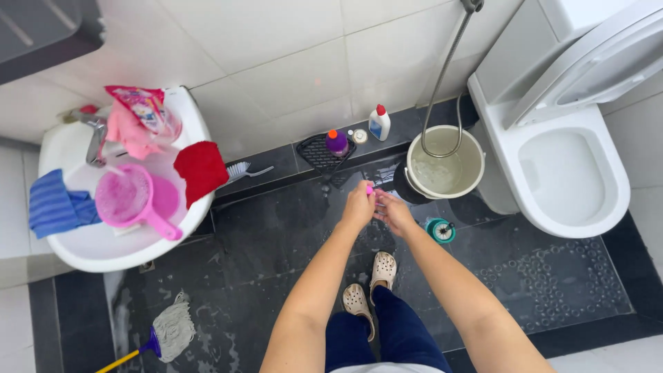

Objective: The person cleans the toilet by first scrubbing the exterior with a brush and rinsing it at the sink. They then open the toilet lid and scrub the inside of the bowl with a long-handled brush. Finally, they rinse a red cloth in the sink.

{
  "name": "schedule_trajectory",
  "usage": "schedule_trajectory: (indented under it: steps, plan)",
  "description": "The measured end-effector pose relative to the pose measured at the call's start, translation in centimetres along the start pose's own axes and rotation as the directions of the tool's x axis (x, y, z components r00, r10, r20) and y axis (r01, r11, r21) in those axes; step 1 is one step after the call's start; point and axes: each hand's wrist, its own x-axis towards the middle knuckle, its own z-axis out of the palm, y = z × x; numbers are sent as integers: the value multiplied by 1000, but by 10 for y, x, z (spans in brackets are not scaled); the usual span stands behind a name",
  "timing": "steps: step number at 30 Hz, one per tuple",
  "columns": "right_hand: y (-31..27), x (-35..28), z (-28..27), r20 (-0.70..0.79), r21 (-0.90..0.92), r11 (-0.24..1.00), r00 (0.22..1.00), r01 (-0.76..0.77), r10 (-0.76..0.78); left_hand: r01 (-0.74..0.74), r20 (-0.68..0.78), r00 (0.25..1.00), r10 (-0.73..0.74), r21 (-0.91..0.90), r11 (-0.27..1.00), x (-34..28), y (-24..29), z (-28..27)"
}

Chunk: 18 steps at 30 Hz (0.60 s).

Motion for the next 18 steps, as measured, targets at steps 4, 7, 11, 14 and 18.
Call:
schedule_trajectory:
  steps: [4,7,11,14,18]
  plan:
    - [-17,33,-12,-62,-35,999,998,-14,12,149,95,984,-151,30,988,47,-24,27]
    - [-35,54,-15,-84,-114,993,996,4,-14,10,-33,999,-11,-30,1000,75,-59,53]
    - [-42,94,-25,-137,-96,995,990,-28,15,84,-4,996,-84,39,996,112,-97,78]
    - [-33,135,-39,-168,-87,996,986,-19,4,74,89,993,-81,79,994,139,-121,92]
    - [-24,187,-47,-225,-61,998,974,20,-33,61,197,976,-87,135,989,176,-139,98]
